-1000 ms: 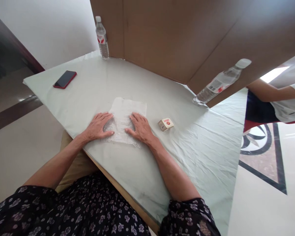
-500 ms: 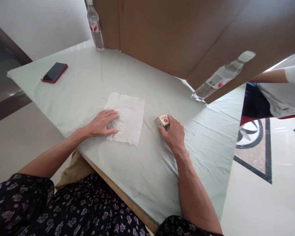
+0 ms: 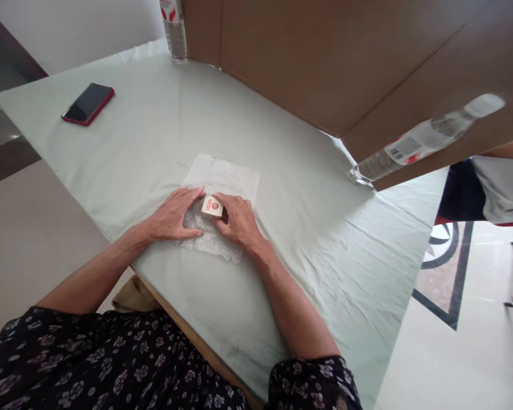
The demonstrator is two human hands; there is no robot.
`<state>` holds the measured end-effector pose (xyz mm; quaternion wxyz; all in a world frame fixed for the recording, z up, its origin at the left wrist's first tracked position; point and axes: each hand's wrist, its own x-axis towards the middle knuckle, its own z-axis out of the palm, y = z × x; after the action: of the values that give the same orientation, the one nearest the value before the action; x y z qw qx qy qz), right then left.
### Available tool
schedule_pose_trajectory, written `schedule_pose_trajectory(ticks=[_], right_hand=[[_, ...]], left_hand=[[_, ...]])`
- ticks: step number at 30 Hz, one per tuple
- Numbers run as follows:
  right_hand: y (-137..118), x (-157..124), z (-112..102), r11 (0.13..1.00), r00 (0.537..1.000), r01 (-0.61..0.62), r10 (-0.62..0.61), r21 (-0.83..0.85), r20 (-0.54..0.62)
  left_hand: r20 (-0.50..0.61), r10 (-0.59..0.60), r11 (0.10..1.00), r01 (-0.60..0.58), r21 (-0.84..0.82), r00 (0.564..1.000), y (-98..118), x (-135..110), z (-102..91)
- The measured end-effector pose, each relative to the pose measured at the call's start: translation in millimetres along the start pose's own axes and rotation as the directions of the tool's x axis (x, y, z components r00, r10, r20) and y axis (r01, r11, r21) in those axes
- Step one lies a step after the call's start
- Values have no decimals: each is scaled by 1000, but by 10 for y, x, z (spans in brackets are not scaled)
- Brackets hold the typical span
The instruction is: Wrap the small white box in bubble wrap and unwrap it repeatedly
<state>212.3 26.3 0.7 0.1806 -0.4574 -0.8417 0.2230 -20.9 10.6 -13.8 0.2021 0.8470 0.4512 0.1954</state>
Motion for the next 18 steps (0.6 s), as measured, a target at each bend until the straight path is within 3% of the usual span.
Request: schedule_pose_trajectory(ticks=[18], right_hand=[[82,-9,49,999,999,10,-7,-51,52]], left_hand=[[-12,14,1000,-14,-15,1000,-20,-2,2]])
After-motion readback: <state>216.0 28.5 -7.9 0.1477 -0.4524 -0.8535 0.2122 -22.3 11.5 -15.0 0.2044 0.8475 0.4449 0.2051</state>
